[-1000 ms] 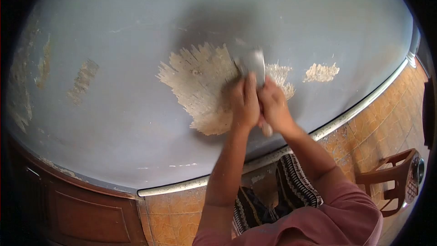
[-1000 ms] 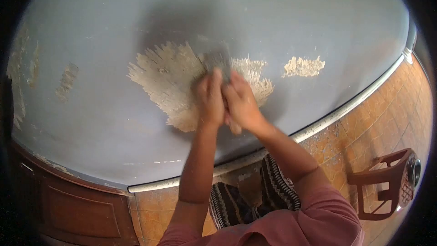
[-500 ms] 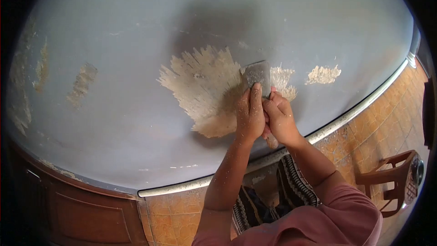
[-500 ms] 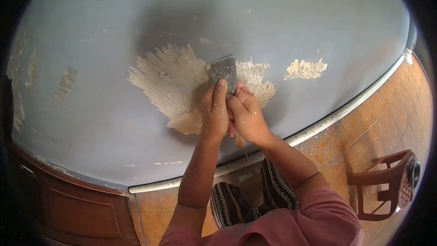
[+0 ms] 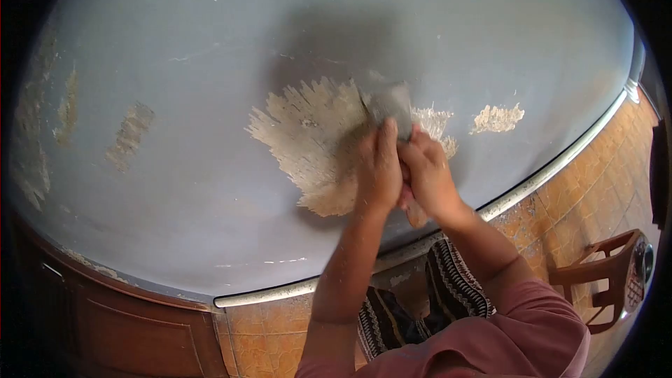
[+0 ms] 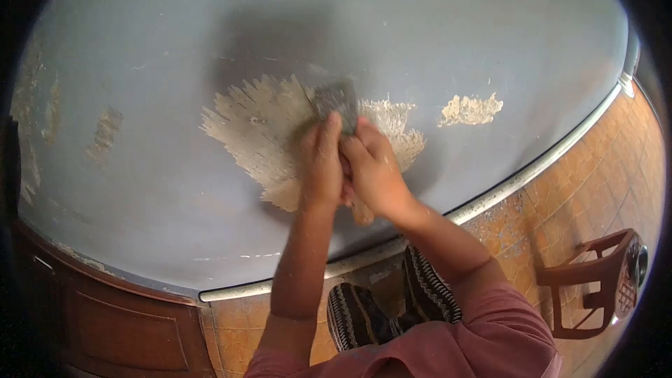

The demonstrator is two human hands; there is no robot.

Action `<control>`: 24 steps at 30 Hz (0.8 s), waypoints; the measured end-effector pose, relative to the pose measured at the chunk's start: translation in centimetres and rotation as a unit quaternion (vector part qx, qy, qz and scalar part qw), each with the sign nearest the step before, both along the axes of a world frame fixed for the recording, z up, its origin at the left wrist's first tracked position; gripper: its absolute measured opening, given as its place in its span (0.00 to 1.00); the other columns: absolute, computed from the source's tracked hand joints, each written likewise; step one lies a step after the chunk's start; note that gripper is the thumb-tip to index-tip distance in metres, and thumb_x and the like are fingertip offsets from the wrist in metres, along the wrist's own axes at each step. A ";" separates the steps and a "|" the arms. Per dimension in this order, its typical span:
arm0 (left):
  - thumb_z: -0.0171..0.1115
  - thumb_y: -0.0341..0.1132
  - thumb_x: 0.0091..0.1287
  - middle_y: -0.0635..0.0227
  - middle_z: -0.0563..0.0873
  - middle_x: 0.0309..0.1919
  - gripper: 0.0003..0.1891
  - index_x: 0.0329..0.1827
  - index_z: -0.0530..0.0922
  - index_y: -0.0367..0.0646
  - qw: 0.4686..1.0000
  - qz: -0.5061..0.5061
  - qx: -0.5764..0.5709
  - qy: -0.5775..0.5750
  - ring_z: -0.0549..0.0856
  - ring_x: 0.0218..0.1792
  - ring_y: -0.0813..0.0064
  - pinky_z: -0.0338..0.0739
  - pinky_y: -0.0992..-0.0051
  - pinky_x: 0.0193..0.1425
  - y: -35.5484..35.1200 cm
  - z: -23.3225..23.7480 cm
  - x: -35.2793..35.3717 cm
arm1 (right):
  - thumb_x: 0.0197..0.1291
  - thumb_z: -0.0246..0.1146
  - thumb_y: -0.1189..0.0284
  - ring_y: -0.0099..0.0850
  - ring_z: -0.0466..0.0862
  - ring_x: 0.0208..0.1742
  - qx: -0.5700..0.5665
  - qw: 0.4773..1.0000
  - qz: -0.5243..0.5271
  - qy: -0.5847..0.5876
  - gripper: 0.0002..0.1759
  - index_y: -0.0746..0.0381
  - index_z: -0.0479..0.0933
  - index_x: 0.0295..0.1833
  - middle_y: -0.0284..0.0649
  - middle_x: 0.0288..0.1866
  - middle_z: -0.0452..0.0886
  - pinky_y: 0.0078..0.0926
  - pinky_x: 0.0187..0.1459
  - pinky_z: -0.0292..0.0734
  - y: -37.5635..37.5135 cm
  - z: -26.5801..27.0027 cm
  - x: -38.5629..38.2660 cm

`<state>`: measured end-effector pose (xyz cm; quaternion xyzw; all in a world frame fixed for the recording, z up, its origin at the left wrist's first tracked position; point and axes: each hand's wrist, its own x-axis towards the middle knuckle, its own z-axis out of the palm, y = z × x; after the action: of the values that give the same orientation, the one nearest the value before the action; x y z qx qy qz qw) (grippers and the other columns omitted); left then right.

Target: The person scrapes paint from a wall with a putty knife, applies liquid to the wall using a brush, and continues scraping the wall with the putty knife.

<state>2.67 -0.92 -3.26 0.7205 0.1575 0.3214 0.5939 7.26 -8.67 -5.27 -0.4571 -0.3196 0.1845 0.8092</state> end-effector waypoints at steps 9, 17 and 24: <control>0.48 0.50 0.72 0.71 0.76 0.17 0.22 0.37 0.80 0.38 1.000 0.001 0.003 -0.003 0.71 0.12 0.83 0.62 0.80 0.12 0.3 -0.7 0.1 | 0.65 0.49 0.75 0.23 0.68 0.12 0.001 0.996 0.023 0.080 0.15 0.65 0.66 0.23 0.35 0.17 0.66 0.22 0.17 0.67 -0.2 0.4 -1.0; 0.47 0.48 0.72 0.71 0.77 0.19 0.22 0.42 0.81 0.37 1.000 -0.003 -0.009 -0.028 0.71 0.12 0.83 0.60 0.80 0.10 0.7 -2.1 0.1 | 0.64 0.50 0.75 0.24 0.68 0.12 -0.010 0.997 0.033 0.076 0.15 0.65 0.65 0.22 0.34 0.17 0.66 0.23 0.17 0.66 -0.5 -0.2 -1.5; 0.44 0.49 0.74 0.68 0.77 0.17 0.24 0.38 0.79 0.35 0.999 -0.022 0.004 0.031 0.74 0.15 0.80 0.67 0.76 0.17 0.2 2.7 -0.7 | 0.65 0.48 0.74 0.26 0.68 0.10 0.008 0.995 0.029 0.092 0.16 0.64 0.65 0.22 0.36 0.16 0.67 0.24 0.14 0.64 -0.1 3.1 -1.4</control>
<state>1.98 -0.73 -0.52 0.7357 0.1592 0.2862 0.5928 5.81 -8.82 -2.19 -0.4223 -0.2582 0.2464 0.8333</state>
